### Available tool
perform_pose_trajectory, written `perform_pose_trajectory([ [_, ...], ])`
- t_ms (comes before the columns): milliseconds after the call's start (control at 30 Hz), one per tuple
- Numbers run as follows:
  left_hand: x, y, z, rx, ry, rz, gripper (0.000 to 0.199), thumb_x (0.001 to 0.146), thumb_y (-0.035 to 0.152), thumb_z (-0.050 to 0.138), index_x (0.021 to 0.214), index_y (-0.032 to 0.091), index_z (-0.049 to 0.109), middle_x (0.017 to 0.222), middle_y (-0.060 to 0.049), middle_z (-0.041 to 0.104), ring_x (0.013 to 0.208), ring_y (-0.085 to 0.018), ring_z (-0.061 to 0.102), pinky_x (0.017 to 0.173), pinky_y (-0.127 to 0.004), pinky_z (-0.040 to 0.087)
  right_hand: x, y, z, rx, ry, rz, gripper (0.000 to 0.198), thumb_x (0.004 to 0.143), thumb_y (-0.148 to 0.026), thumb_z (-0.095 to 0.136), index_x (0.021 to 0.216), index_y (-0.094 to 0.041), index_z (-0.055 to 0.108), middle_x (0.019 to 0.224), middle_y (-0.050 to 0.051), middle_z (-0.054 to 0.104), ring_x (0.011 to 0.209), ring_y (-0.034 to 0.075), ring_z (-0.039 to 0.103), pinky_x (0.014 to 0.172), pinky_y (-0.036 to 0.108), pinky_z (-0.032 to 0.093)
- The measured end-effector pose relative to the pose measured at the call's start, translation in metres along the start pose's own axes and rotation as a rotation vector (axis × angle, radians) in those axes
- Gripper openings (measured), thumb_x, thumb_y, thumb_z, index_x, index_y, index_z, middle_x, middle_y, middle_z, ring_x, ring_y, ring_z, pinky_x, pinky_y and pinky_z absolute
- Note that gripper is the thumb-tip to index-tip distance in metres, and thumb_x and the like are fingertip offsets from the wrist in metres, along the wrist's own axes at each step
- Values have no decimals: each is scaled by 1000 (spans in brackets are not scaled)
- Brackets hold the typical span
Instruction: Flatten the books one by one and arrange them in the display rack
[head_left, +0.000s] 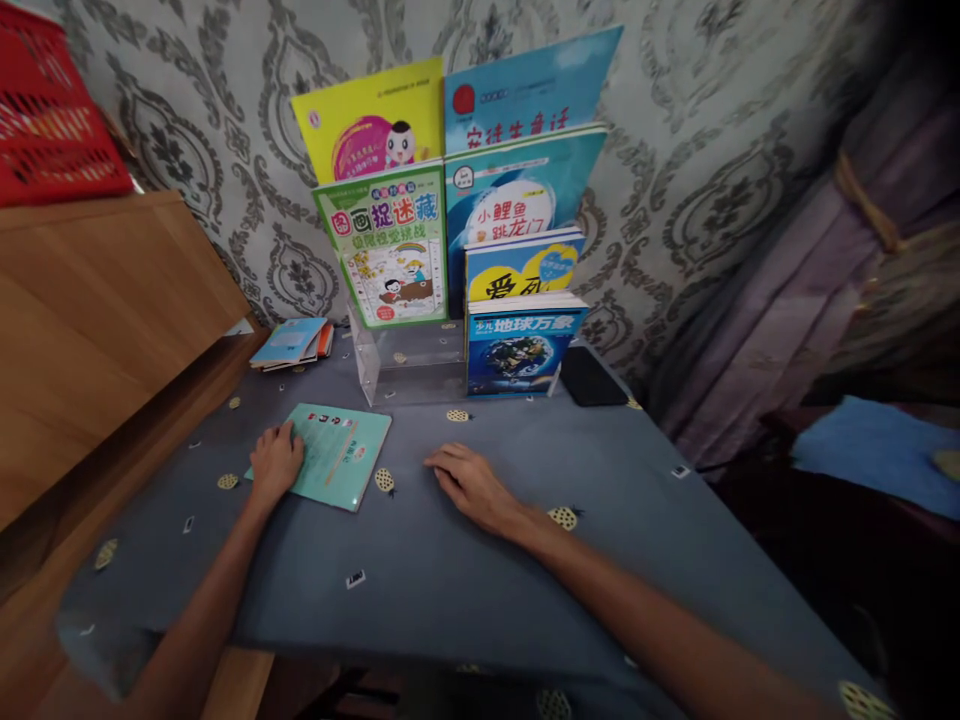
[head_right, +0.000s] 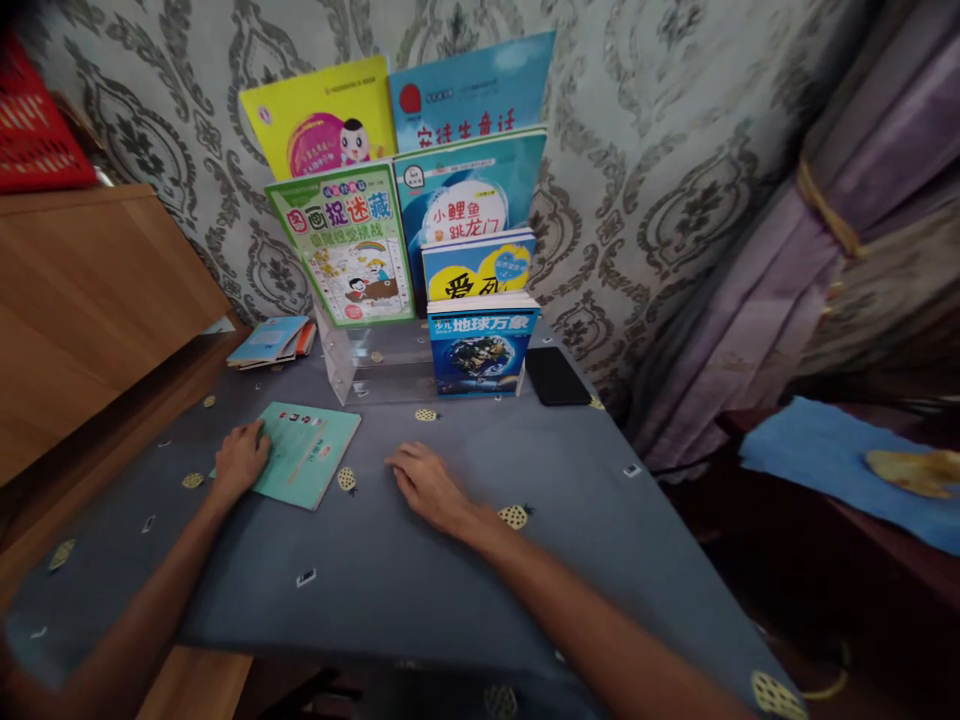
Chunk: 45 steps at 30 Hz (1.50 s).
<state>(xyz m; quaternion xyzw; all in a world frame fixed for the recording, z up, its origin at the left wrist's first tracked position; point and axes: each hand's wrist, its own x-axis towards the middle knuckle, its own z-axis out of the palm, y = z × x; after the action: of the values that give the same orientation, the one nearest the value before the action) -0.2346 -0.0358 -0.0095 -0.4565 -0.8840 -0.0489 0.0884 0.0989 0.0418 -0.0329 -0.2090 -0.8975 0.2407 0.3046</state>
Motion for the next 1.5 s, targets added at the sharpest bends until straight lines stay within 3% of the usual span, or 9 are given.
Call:
perform_pose_trajectory([
  [300,-36,32,-14,23,-26,196,49,99,41,39,135,14,59,121,-17,63,109,-31,60,95,-43,49,-3,-2,0,-66,98,-72,25,96,-15,49,111,-17,69,116,13,69,106,25,63,96,46,51],
  [700,-49,65,-26,-55,-51,342,39,98,39,46,124,18,66,105,-11,64,101,-27,63,88,-36,51,-6,-27,-15,-131,-94,-188,17,95,-17,55,103,-17,70,113,11,71,104,23,64,96,41,49],
  [933,-60,90,-25,-95,-64,433,32,98,34,48,120,21,67,104,-9,64,96,-25,64,84,-32,50,-5,-25,-19,-227,-143,-119,18,97,-20,55,108,-16,69,121,15,68,113,26,63,101,45,48],
  [1067,-65,108,-26,-118,-64,486,29,98,33,47,116,21,67,101,-8,63,93,-23,64,81,-31,49,-7,-14,-23,-300,-161,-41,23,96,-22,57,117,-16,66,134,16,62,124,28,58,110,50,42],
  [1300,-70,140,-18,-217,-41,588,30,99,26,44,118,18,65,102,-10,61,99,-25,59,90,-38,49,-19,12,-43,-386,-147,150,37,97,-25,55,133,-19,59,148,18,52,136,34,50,112,64,33],
  [1500,-68,167,-7,-280,-9,690,36,99,21,39,127,18,61,110,-11,62,106,-25,57,97,-40,47,-41,15,-60,-470,-127,267,39,99,-27,51,137,-21,57,150,17,51,132,35,52,101,58,42],
])
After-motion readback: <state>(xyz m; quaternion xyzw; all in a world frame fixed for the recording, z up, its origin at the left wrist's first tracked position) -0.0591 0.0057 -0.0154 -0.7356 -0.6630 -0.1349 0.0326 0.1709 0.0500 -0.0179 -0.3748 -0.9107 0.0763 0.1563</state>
